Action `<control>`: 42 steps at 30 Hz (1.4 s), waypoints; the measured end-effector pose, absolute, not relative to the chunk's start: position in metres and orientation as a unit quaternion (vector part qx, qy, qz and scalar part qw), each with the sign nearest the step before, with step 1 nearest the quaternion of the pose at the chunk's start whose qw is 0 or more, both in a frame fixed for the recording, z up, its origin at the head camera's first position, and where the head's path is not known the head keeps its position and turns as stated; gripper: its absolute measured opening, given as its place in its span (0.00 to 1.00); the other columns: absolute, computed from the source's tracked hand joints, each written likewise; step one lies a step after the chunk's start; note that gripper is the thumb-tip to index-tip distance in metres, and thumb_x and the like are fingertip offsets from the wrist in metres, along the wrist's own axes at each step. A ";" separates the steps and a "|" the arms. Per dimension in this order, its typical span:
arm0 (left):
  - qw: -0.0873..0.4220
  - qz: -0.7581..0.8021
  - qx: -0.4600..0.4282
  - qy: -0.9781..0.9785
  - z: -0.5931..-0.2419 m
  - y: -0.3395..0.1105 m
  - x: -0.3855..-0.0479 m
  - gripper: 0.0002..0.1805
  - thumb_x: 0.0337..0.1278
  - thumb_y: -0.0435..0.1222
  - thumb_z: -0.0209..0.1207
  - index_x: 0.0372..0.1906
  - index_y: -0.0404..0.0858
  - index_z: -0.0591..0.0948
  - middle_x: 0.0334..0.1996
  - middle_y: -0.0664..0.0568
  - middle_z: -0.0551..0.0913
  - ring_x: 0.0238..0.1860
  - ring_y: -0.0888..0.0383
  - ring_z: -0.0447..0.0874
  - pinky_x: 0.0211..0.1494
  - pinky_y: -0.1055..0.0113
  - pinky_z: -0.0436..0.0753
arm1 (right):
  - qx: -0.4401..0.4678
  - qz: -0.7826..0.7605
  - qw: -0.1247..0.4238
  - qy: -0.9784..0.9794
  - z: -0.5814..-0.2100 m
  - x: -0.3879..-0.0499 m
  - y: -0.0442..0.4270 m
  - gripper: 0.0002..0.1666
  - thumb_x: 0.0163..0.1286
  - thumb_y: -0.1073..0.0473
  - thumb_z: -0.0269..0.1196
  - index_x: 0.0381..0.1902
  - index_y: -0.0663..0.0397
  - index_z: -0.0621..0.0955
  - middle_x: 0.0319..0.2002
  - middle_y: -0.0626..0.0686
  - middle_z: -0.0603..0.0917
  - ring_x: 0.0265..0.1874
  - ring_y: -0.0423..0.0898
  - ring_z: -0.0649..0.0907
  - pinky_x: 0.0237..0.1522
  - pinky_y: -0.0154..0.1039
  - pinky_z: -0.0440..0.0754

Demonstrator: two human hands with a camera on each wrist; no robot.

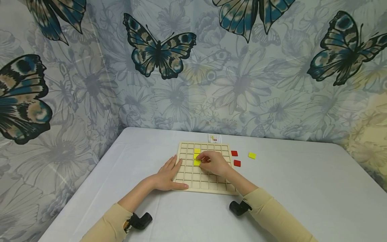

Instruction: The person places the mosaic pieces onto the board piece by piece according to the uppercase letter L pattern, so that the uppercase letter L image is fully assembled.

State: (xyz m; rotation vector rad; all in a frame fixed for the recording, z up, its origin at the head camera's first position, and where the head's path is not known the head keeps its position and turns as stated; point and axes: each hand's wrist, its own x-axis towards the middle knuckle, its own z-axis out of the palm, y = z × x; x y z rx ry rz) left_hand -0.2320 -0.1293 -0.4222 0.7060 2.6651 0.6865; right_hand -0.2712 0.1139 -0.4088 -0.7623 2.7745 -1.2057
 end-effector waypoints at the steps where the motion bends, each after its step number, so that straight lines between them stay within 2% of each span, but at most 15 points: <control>1: 0.150 0.239 0.245 0.928 -0.422 -0.129 -0.232 0.59 0.55 0.63 0.60 0.78 0.36 0.43 0.77 0.38 0.32 0.76 0.44 0.27 0.73 0.42 0.44 | -0.245 -0.388 0.011 0.888 -0.408 -0.271 0.114 0.12 0.60 0.69 0.67 0.43 0.59 0.85 0.37 0.51 0.85 0.37 0.46 0.82 0.43 0.40 0.79; 12: 0.151 0.235 0.243 0.929 -0.423 -0.129 -0.232 0.59 0.55 0.63 0.60 0.78 0.36 0.44 0.77 0.39 0.32 0.76 0.44 0.27 0.72 0.42 0.44 | -0.233 -0.402 0.019 0.885 -0.408 -0.269 0.114 0.12 0.60 0.68 0.67 0.43 0.58 0.85 0.38 0.52 0.86 0.40 0.46 0.83 0.46 0.42 0.80; 29: 0.150 0.237 0.251 0.927 -0.424 -0.129 -0.234 0.59 0.55 0.63 0.59 0.78 0.34 0.43 0.77 0.37 0.32 0.76 0.42 0.27 0.72 0.41 0.44 | -0.217 -0.414 0.034 0.883 -0.408 -0.268 0.114 0.13 0.62 0.67 0.67 0.45 0.58 0.85 0.36 0.50 0.85 0.37 0.43 0.81 0.44 0.40 0.79; 36: 0.146 0.236 0.251 0.927 -0.426 -0.128 -0.234 0.59 0.56 0.63 0.59 0.78 0.34 0.43 0.76 0.37 0.32 0.76 0.42 0.27 0.72 0.41 0.45 | -0.181 -0.415 0.031 0.891 -0.405 -0.266 0.124 0.11 0.65 0.63 0.66 0.46 0.52 0.86 0.41 0.47 0.86 0.42 0.43 0.83 0.46 0.40 0.80; 42: 0.148 0.245 0.253 0.924 -0.427 -0.130 -0.235 0.61 0.54 0.65 0.59 0.78 0.34 0.42 0.76 0.37 0.31 0.76 0.42 0.26 0.72 0.41 0.42 | -0.167 -0.417 0.013 0.893 -0.402 -0.266 0.146 0.10 0.67 0.61 0.65 0.45 0.52 0.86 0.45 0.48 0.85 0.43 0.45 0.82 0.44 0.42 0.79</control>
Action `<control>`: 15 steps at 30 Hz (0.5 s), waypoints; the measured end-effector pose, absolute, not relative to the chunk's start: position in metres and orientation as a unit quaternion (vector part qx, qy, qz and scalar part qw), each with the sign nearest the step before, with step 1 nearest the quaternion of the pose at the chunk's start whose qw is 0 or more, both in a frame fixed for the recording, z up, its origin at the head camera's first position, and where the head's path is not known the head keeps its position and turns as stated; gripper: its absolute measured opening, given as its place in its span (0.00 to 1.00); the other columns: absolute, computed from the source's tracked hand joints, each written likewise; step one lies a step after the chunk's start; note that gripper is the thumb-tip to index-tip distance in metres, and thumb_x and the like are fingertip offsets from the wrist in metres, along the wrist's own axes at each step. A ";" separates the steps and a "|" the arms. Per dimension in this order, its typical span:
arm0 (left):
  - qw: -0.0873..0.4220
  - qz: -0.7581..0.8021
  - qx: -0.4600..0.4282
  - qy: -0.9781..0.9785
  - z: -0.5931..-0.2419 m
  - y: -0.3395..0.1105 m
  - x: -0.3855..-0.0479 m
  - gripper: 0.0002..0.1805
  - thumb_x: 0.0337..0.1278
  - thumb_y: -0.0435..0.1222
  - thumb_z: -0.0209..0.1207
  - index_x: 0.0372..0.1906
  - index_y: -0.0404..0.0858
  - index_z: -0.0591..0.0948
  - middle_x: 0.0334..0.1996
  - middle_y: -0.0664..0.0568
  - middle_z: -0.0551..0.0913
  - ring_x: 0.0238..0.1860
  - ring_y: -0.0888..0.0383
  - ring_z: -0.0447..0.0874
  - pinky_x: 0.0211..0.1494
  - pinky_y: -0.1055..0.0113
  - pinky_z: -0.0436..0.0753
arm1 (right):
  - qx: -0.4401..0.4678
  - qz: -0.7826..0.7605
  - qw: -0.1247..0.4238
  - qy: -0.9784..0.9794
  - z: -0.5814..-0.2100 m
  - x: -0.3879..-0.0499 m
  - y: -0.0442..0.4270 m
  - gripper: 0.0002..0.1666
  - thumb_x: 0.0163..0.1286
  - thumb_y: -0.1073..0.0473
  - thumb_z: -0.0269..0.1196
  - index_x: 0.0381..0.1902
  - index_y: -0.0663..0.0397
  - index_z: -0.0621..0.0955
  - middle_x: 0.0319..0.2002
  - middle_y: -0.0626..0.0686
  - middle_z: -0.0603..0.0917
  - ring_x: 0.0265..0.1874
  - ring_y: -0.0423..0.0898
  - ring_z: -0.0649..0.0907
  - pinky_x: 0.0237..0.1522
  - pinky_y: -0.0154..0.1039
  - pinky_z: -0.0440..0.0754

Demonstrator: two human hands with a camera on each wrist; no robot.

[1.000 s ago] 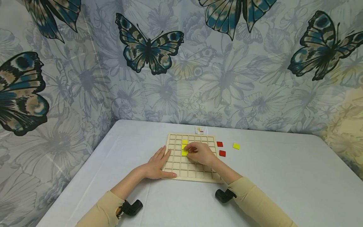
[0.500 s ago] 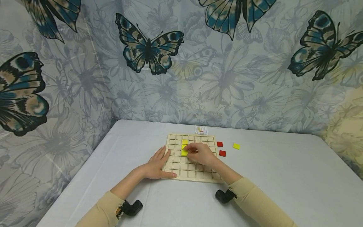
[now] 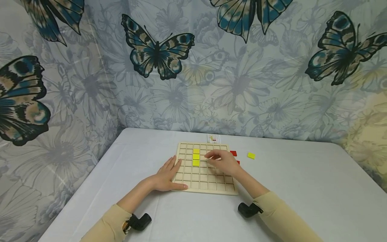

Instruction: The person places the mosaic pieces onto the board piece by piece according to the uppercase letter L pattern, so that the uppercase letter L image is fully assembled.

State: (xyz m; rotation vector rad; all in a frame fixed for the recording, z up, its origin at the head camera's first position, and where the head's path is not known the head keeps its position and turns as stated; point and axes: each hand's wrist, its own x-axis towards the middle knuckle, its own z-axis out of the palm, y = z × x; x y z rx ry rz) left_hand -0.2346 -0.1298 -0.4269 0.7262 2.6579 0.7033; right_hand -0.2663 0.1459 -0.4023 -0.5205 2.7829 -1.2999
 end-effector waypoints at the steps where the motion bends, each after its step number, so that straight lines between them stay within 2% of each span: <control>1: 0.149 0.247 0.253 0.924 -0.428 -0.130 -0.235 0.62 0.53 0.66 0.59 0.78 0.34 0.42 0.76 0.37 0.31 0.76 0.42 0.26 0.72 0.41 0.42 | -0.164 -0.418 0.010 0.894 -0.402 -0.266 0.150 0.09 0.67 0.61 0.64 0.45 0.52 0.86 0.44 0.48 0.85 0.43 0.46 0.82 0.44 0.43 0.79; 6: 0.146 0.245 0.253 0.924 -0.434 -0.133 -0.237 0.63 0.52 0.68 0.57 0.78 0.36 0.41 0.77 0.40 0.29 0.76 0.45 0.24 0.72 0.42 0.41 | -0.139 -0.423 -0.012 0.895 -0.399 -0.267 0.169 0.08 0.68 0.60 0.64 0.43 0.53 0.86 0.42 0.49 0.86 0.43 0.47 0.82 0.44 0.45 0.78; 12: 0.141 0.250 0.251 0.924 -0.438 -0.132 -0.239 0.63 0.51 0.68 0.58 0.78 0.37 0.41 0.77 0.40 0.29 0.76 0.45 0.24 0.72 0.41 0.41 | -0.107 -0.436 -0.018 0.893 -0.399 -0.269 0.192 0.08 0.68 0.61 0.63 0.43 0.56 0.85 0.39 0.52 0.86 0.37 0.48 0.82 0.35 0.40 0.78; 15: 0.142 0.252 0.252 0.924 -0.437 -0.131 -0.239 0.62 0.52 0.67 0.59 0.78 0.37 0.41 0.77 0.40 0.29 0.76 0.45 0.25 0.72 0.40 0.41 | -0.095 -0.431 -0.023 0.897 -0.400 -0.269 0.203 0.09 0.69 0.60 0.62 0.44 0.57 0.85 0.39 0.52 0.86 0.37 0.48 0.81 0.35 0.40 0.77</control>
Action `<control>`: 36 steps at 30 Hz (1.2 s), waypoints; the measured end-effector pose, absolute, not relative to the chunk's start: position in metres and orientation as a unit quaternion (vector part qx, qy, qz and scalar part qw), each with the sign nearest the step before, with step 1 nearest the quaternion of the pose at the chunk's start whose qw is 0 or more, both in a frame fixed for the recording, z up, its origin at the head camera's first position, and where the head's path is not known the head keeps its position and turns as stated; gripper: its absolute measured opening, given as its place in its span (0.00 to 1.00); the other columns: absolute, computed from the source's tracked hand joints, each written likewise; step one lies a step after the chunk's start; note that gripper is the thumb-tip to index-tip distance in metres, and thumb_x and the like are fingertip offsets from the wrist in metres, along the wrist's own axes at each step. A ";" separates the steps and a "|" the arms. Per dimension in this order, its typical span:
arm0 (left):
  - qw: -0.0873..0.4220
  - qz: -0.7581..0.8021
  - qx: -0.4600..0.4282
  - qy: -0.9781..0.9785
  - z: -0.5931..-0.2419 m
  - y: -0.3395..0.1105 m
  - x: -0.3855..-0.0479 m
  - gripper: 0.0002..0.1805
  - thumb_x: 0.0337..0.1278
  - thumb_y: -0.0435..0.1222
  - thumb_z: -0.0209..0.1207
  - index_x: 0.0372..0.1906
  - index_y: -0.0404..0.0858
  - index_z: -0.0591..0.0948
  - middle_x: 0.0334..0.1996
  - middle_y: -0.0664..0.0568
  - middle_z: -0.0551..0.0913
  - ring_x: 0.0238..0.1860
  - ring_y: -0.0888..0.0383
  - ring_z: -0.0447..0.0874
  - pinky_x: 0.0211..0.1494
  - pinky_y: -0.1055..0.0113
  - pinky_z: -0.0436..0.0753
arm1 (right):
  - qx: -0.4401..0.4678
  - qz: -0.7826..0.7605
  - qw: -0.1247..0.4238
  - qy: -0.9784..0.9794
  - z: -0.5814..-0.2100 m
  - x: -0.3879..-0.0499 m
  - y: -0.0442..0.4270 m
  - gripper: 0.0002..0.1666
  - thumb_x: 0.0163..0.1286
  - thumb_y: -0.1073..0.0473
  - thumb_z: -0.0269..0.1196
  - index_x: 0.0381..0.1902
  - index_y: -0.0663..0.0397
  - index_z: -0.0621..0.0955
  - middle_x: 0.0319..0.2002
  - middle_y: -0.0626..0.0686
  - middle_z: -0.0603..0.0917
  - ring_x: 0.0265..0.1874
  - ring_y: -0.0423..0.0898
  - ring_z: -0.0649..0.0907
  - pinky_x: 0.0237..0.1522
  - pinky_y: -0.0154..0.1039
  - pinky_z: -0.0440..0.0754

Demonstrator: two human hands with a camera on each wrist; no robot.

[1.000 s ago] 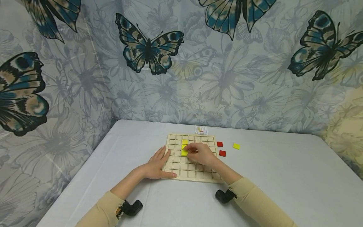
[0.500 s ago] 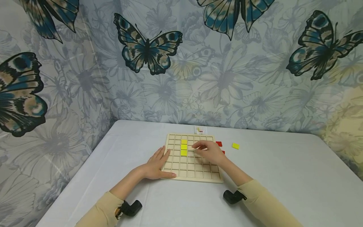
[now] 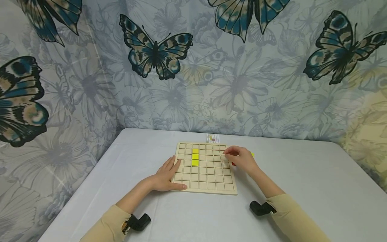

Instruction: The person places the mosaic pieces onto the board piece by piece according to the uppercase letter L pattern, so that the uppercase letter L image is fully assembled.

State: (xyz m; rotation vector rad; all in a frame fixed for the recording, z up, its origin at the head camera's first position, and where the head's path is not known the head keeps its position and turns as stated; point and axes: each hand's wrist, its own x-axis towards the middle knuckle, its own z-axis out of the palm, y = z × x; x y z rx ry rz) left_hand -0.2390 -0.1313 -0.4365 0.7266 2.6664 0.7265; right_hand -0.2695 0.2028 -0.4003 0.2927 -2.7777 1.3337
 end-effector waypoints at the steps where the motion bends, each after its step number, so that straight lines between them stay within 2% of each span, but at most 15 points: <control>1: 0.141 0.249 0.252 0.925 -0.437 -0.131 -0.239 0.62 0.52 0.67 0.59 0.78 0.37 0.41 0.77 0.40 0.29 0.76 0.45 0.25 0.72 0.40 0.41 | 0.088 0.428 0.023 -0.899 -0.400 -0.270 0.206 0.09 0.69 0.60 0.62 0.44 0.57 0.85 0.38 0.52 0.86 0.36 0.48 0.82 0.35 0.40 0.77; 4: 0.142 0.248 0.251 0.925 -0.435 -0.131 -0.238 0.62 0.52 0.67 0.59 0.78 0.37 0.41 0.77 0.41 0.29 0.76 0.45 0.25 0.72 0.40 0.42 | 0.068 0.418 0.023 -0.906 -0.401 -0.271 0.215 0.10 0.69 0.58 0.62 0.44 0.56 0.85 0.38 0.51 0.86 0.39 0.48 0.81 0.37 0.41 0.75; 9: 0.142 0.250 0.251 0.924 -0.432 -0.130 -0.236 0.62 0.52 0.66 0.59 0.78 0.36 0.41 0.77 0.40 0.30 0.76 0.45 0.25 0.72 0.40 0.42 | 0.043 0.425 0.012 -0.904 -0.403 -0.271 0.231 0.11 0.69 0.57 0.63 0.45 0.56 0.84 0.39 0.52 0.85 0.36 0.48 0.78 0.33 0.40 0.75; 15: 0.145 0.252 0.260 0.921 -0.427 -0.130 -0.233 0.62 0.53 0.66 0.58 0.78 0.33 0.42 0.76 0.37 0.31 0.76 0.42 0.26 0.71 0.39 0.42 | 0.028 0.400 0.019 -0.916 -0.404 -0.271 0.246 0.12 0.69 0.57 0.63 0.46 0.56 0.84 0.40 0.53 0.84 0.36 0.48 0.78 0.33 0.40 0.75; 23: 0.146 0.247 0.260 0.922 -0.430 -0.130 -0.234 0.62 0.54 0.66 0.58 0.78 0.35 0.40 0.76 0.38 0.29 0.76 0.44 0.24 0.72 0.42 0.40 | 0.031 0.350 0.033 -0.936 -0.403 -0.270 0.260 0.12 0.67 0.59 0.63 0.46 0.59 0.83 0.46 0.59 0.82 0.42 0.54 0.77 0.34 0.40 0.75; 36: 0.143 0.249 0.263 0.921 -0.427 -0.130 -0.233 0.62 0.53 0.66 0.58 0.77 0.33 0.42 0.76 0.36 0.31 0.76 0.41 0.26 0.72 0.40 0.41 | 0.003 0.321 0.019 -0.947 -0.405 -0.270 0.274 0.17 0.66 0.62 0.63 0.52 0.64 0.81 0.55 0.67 0.76 0.52 0.63 0.74 0.44 0.50 0.78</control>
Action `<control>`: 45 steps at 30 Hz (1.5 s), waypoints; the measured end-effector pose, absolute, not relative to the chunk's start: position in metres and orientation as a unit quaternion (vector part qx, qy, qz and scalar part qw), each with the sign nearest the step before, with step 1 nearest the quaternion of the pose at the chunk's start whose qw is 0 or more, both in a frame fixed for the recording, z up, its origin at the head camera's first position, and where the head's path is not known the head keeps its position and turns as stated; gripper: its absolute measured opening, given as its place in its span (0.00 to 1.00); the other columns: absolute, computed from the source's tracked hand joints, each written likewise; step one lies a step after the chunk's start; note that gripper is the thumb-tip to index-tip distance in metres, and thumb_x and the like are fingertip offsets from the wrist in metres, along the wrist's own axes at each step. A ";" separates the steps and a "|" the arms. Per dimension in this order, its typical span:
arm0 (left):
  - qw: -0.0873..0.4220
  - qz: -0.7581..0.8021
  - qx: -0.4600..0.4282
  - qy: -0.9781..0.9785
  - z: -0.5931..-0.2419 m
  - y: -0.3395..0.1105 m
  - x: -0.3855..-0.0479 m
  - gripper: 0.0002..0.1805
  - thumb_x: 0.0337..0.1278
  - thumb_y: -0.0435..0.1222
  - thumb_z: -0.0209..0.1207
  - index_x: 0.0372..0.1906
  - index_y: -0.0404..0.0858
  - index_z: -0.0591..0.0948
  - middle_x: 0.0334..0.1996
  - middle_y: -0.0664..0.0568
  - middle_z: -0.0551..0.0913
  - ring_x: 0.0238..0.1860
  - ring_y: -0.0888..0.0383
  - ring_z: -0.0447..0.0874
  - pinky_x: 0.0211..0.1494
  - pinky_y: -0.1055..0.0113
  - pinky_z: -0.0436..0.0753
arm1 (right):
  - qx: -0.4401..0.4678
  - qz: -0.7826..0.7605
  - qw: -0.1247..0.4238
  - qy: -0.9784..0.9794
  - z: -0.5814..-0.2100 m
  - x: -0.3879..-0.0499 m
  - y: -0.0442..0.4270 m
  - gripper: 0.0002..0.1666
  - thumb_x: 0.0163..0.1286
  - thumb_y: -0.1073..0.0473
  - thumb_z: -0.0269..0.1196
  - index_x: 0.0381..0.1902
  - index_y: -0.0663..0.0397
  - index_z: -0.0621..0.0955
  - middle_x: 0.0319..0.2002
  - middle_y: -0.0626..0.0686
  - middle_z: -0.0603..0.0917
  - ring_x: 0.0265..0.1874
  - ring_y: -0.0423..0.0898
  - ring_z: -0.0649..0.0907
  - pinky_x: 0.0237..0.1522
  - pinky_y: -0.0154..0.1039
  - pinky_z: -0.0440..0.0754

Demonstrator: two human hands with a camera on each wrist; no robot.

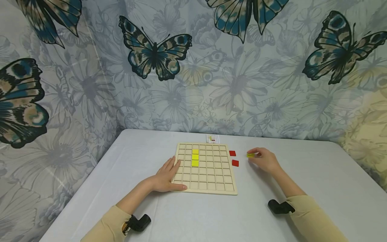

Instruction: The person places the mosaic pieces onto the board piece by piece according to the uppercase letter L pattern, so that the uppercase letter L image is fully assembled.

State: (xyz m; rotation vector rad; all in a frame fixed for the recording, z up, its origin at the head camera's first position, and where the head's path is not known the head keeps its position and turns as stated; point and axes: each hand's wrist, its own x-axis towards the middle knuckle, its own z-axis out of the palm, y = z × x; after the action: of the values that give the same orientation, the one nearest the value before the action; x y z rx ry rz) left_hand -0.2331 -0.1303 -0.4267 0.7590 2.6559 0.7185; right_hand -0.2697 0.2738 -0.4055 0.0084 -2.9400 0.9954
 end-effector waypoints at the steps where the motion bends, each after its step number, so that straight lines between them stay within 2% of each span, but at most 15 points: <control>1: 0.145 0.248 0.263 0.921 -0.426 -0.130 -0.233 0.62 0.53 0.66 0.58 0.77 0.33 0.42 0.76 0.36 0.30 0.76 0.41 0.26 0.72 0.40 0.40 | 0.000 0.319 0.019 -0.948 -0.405 -0.270 0.274 0.17 0.66 0.62 0.63 0.52 0.64 0.81 0.55 0.67 0.76 0.52 0.63 0.74 0.43 0.50 0.79; 9: 0.147 0.249 0.256 0.922 -0.428 -0.130 -0.233 0.62 0.53 0.66 0.58 0.78 0.36 0.40 0.76 0.40 0.29 0.76 0.45 0.24 0.73 0.43 0.40 | 0.018 0.313 0.019 -0.949 -0.408 -0.271 0.277 0.16 0.65 0.64 0.65 0.50 0.64 0.81 0.50 0.65 0.80 0.47 0.59 0.76 0.39 0.45 0.78; 20: 0.141 0.248 0.259 0.923 -0.436 -0.131 -0.239 0.62 0.52 0.67 0.59 0.78 0.37 0.40 0.76 0.40 0.29 0.76 0.45 0.24 0.73 0.42 0.40 | 0.019 0.315 0.016 -0.949 -0.408 -0.271 0.278 0.16 0.65 0.64 0.64 0.50 0.65 0.81 0.50 0.65 0.80 0.47 0.60 0.76 0.39 0.42 0.79; 27: 0.141 0.248 0.255 0.924 -0.434 -0.131 -0.238 0.62 0.52 0.66 0.59 0.78 0.37 0.40 0.77 0.40 0.29 0.76 0.45 0.25 0.73 0.42 0.41 | 0.015 0.316 0.026 -0.948 -0.409 -0.270 0.278 0.16 0.65 0.64 0.63 0.49 0.65 0.81 0.47 0.63 0.82 0.43 0.56 0.76 0.37 0.38 0.77; 35: 0.143 0.251 0.252 0.924 -0.431 -0.130 -0.236 0.62 0.52 0.66 0.59 0.78 0.37 0.41 0.77 0.40 0.29 0.76 0.45 0.24 0.72 0.42 0.40 | 0.022 0.305 0.033 -0.952 -0.411 -0.273 0.281 0.17 0.63 0.62 0.67 0.49 0.65 0.81 0.43 0.62 0.82 0.40 0.54 0.76 0.35 0.37 0.75; 45: 0.144 0.252 0.251 0.923 -0.433 -0.131 -0.236 0.62 0.52 0.66 0.59 0.78 0.37 0.41 0.77 0.41 0.30 0.76 0.45 0.24 0.72 0.42 0.41 | 0.019 0.313 0.038 -0.949 -0.410 -0.269 0.276 0.20 0.62 0.58 0.69 0.49 0.64 0.82 0.45 0.62 0.83 0.42 0.55 0.78 0.34 0.36 0.75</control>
State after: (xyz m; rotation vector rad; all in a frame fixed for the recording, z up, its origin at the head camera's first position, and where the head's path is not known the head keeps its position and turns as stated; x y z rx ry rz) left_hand -0.2363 -0.1308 -0.4329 0.7247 2.6622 0.7256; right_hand -0.2694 0.2755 -0.4100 0.0568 -2.9113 0.9608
